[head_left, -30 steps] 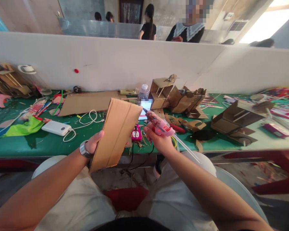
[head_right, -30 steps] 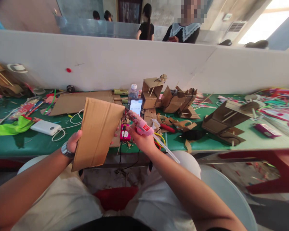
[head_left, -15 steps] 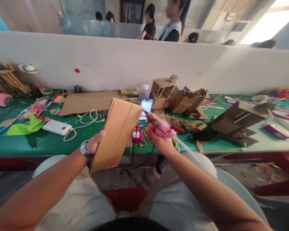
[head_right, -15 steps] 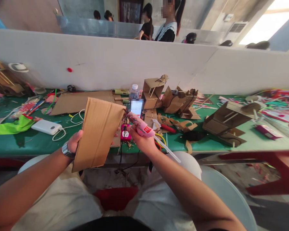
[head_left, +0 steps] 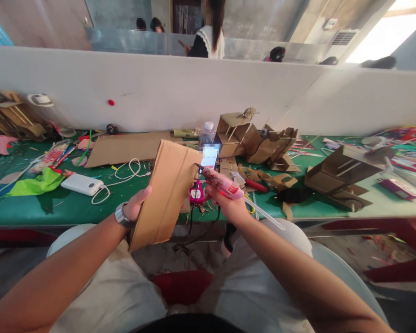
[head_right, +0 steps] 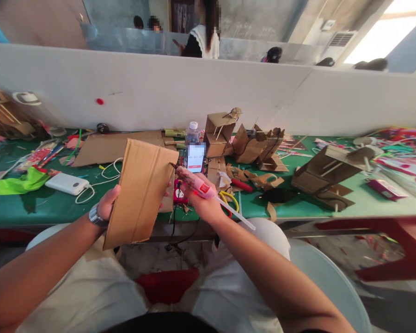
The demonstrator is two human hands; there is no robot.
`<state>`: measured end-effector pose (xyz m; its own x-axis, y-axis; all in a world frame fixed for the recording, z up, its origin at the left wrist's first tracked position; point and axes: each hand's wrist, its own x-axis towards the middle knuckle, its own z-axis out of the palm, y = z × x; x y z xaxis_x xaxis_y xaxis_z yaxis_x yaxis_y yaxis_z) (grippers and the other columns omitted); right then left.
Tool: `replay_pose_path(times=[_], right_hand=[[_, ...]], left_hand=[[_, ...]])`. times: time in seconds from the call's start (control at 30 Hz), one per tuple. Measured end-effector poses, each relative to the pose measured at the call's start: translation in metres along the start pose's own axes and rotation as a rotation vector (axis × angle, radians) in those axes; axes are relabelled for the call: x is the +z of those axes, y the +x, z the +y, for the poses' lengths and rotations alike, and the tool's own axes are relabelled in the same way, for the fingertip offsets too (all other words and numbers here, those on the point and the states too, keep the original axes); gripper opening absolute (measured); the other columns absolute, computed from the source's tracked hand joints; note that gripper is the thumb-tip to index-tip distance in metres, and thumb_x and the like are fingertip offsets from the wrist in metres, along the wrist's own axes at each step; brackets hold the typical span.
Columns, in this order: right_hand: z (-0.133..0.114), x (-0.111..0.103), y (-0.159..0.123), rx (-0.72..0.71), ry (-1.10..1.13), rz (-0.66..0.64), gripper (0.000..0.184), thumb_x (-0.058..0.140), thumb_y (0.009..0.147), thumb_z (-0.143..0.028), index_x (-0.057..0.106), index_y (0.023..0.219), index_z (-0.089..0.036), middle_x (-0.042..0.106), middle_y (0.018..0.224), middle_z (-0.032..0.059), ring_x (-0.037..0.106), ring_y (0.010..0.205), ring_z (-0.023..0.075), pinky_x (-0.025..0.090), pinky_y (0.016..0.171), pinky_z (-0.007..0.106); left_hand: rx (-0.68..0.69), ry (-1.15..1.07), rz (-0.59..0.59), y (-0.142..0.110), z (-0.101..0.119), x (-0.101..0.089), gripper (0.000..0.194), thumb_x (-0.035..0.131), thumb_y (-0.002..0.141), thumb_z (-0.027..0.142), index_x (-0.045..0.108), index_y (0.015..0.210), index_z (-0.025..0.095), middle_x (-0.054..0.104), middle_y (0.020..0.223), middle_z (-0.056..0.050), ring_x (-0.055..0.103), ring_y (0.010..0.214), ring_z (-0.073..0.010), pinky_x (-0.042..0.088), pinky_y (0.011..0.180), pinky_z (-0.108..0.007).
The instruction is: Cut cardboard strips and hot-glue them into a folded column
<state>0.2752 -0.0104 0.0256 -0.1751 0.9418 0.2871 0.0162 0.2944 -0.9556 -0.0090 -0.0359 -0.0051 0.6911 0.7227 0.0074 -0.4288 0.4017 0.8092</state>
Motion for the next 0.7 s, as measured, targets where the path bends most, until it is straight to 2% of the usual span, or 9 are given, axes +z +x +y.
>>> replay_pose_path(times=[0.1, 0.17, 0.27, 0.4, 0.57, 0.7], right_hand=[[-0.003, 0.000, 0.000, 0.030, 0.071, 0.053, 0.033, 0.085, 0.078, -0.044, 0.062, 0.090, -0.024, 0.064, 0.073, -0.0017, 0.054, 0.055, 0.0131, 0.041, 0.046, 0.026], [-0.002, 0.000, 0.000, 0.034, 0.119, 0.062, 0.037, 0.087, 0.077, -0.043, 0.057, 0.085, -0.024, 0.062, 0.071, -0.0033, 0.051, 0.053, 0.0118, 0.040, 0.045, 0.026], [0.002, -0.001, 0.000, 0.025, 0.183, 0.050, 0.039, 0.088, 0.076, -0.040, 0.053, 0.085, -0.025, 0.058, 0.068, -0.0053, 0.048, 0.050, 0.0106, 0.039, 0.044, 0.025], [0.002, -0.001, 0.000, 0.042, 0.234, 0.080, 0.047, 0.088, 0.072, -0.037, 0.048, 0.093, -0.028, 0.056, 0.071, -0.0076, 0.045, 0.047, 0.0088, 0.036, 0.039, 0.021], [-0.007, -0.001, 0.000, 0.014, 0.156, 0.146, 0.045, 0.086, 0.072, -0.035, 0.048, 0.096, -0.028, 0.062, 0.078, -0.0053, 0.050, 0.052, 0.0096, 0.040, 0.040, 0.020], [-0.009, 0.000, 0.003, -0.053, 0.064, 0.255, 0.041, 0.085, 0.074, -0.031, 0.052, 0.096, -0.026, 0.068, 0.086, -0.0013, 0.061, 0.064, 0.0142, 0.050, 0.050, 0.026]], left_hand=[[-0.012, 0.012, -0.026, 0.000, 0.000, 0.001, 0.094, 0.059, 0.083, 0.079, 0.057, 0.150, 0.014, 0.067, 0.144, -0.019, 0.058, 0.137, -0.0440, 0.048, 0.106, -0.050], [-0.011, 0.020, -0.039, 0.000, 0.000, 0.001, 0.095, 0.059, 0.085, 0.078, 0.054, 0.152, 0.012, 0.067, 0.143, -0.020, 0.059, 0.136, -0.0434, 0.049, 0.104, -0.049], [0.007, 0.023, -0.046, 0.001, 0.000, 0.003, 0.093, 0.057, 0.088, 0.075, 0.050, 0.155, 0.011, 0.066, 0.144, -0.020, 0.059, 0.135, -0.0423, 0.050, 0.102, -0.046], [0.035, 0.010, -0.016, 0.000, 0.000, 0.006, 0.094, 0.062, 0.084, 0.076, 0.052, 0.153, 0.013, 0.066, 0.144, -0.022, 0.061, 0.133, -0.0428, 0.051, 0.100, -0.048], [0.030, 0.022, 0.008, -0.002, 0.003, 0.011, 0.093, 0.064, 0.082, 0.077, 0.057, 0.150, 0.014, 0.068, 0.141, -0.021, 0.061, 0.133, -0.0442, 0.049, 0.103, -0.050], [0.050, 0.035, 0.005, 0.001, 0.006, 0.015, 0.089, 0.067, 0.083, 0.074, 0.057, 0.150, 0.017, 0.059, 0.153, -0.019, 0.058, 0.136, -0.0451, 0.050, 0.103, -0.050]])
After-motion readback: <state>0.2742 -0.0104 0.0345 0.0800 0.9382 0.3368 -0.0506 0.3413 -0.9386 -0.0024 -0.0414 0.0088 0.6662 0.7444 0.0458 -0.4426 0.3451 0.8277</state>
